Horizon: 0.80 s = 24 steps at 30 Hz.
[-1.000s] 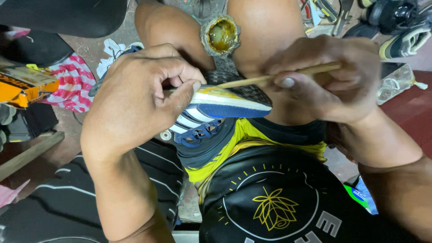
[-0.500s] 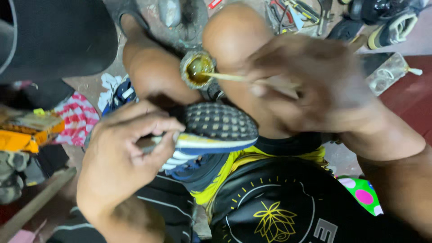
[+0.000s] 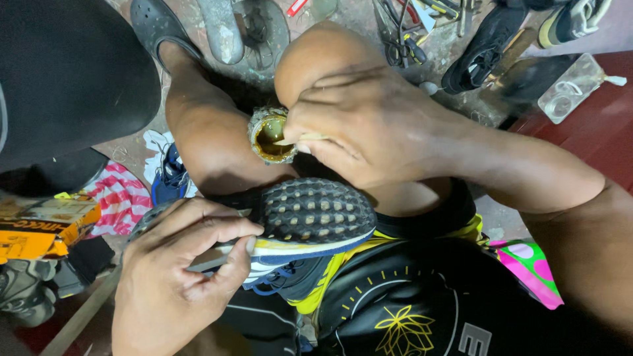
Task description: The person applies a yellowish adhesive to the sole of a blue and white sneaker using a small brush. They repeatedly dip the brush into a container of glue and spread it along the edge where the sole meets the upper part of the shoe.
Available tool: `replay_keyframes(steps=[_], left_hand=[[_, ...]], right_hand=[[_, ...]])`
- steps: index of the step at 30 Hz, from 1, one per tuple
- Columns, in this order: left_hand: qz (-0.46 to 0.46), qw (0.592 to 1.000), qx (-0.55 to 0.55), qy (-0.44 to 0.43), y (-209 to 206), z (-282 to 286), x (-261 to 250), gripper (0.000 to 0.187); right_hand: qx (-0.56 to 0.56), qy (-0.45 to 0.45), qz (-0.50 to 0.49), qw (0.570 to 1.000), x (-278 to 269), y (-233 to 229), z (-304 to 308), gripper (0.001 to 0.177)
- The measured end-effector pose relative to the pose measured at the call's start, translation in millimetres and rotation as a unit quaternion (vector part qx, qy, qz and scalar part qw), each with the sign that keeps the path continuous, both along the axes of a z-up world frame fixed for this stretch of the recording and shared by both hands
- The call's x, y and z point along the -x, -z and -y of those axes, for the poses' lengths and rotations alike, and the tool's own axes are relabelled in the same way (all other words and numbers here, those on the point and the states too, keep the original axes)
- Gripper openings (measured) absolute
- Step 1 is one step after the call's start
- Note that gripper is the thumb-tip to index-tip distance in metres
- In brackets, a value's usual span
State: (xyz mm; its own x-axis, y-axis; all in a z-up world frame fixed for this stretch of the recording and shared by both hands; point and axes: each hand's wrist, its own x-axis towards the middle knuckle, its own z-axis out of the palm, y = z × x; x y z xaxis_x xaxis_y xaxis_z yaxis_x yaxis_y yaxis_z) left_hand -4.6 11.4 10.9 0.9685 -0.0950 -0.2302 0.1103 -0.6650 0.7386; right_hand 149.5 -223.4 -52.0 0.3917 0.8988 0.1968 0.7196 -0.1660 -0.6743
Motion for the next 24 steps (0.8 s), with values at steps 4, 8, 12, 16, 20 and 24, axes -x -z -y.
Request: replay_keyframes(steps=[4,8,12,16,20,24], left_hand=[[0.004,1.0,0.015,-0.003,0,-1,-3,0.015],[-0.016,0.999,0.048,-0.007,1,-8,-1,0.015],[-0.023,0.999,0.037,0.002,6,-12,-2,0.015],[-0.043,0.997,0.066,-0.023,11,-12,-4,0.015],[0.029,0.997,0.065,0.01,14,-12,-5,0.013],[0.034,0.997,0.064,0.007,16,-11,-5,0.013]], right_hand=[[0.018,0.031,-0.149,0.988,-11,-4,-3,0.011],[0.011,0.109,-0.237,0.965,-19,-11,19,0.012],[-0.223,0.181,-0.404,0.869,11,-17,49,0.008],[-0.18,0.098,-0.298,0.933,24,-32,58,0.012],[-0.08,0.03,-0.117,0.989,35,-59,43,0.008],[-0.111,-0.003,-0.065,0.992,41,-58,25,0.009]])
